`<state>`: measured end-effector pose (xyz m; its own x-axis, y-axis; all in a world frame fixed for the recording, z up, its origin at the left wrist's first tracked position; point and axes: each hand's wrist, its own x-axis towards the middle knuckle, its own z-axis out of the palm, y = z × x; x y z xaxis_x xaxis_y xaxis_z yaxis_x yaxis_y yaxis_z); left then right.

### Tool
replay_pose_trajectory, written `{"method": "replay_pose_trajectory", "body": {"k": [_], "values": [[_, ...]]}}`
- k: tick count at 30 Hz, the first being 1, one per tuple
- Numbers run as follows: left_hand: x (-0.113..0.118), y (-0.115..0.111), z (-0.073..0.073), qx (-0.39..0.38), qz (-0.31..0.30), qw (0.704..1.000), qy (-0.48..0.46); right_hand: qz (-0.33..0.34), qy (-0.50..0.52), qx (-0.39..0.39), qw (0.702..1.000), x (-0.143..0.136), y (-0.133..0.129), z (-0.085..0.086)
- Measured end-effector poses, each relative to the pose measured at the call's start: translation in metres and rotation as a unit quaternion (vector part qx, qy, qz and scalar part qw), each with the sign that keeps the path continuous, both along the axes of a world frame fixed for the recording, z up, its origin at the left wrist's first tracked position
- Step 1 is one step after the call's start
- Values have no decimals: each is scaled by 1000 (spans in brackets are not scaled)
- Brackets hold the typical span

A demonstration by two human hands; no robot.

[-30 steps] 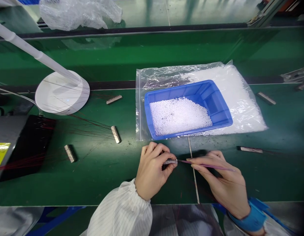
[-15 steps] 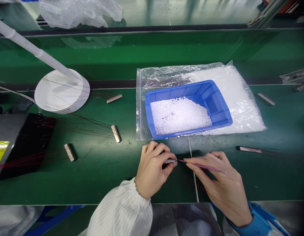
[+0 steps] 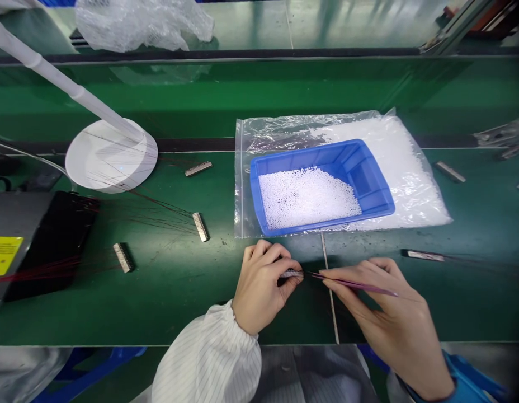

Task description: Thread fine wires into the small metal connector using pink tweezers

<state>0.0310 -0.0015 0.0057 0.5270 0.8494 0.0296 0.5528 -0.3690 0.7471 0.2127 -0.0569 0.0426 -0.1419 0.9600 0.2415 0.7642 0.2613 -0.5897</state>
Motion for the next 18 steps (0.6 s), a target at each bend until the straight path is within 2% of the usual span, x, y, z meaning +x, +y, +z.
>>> {"method": "replay_pose_trajectory", "body": {"k": [5, 10, 14, 18], "values": [[-2, -2, -5, 7, 0, 1000, -1, -83, -3, -2, 997, 16, -8, -3], [-14, -9, -9, 16, 1, 1000, 0, -170, 71, 22, 983, 18, -27, -28], [-26, -18, -8, 26, 41, 999, 14, -193, 124, 29, 973, 14, -45, -48], [-30, -21, -6, 36, 65, 997, 16, -188, 142, 54, 970, 12, -53, -53]]}}
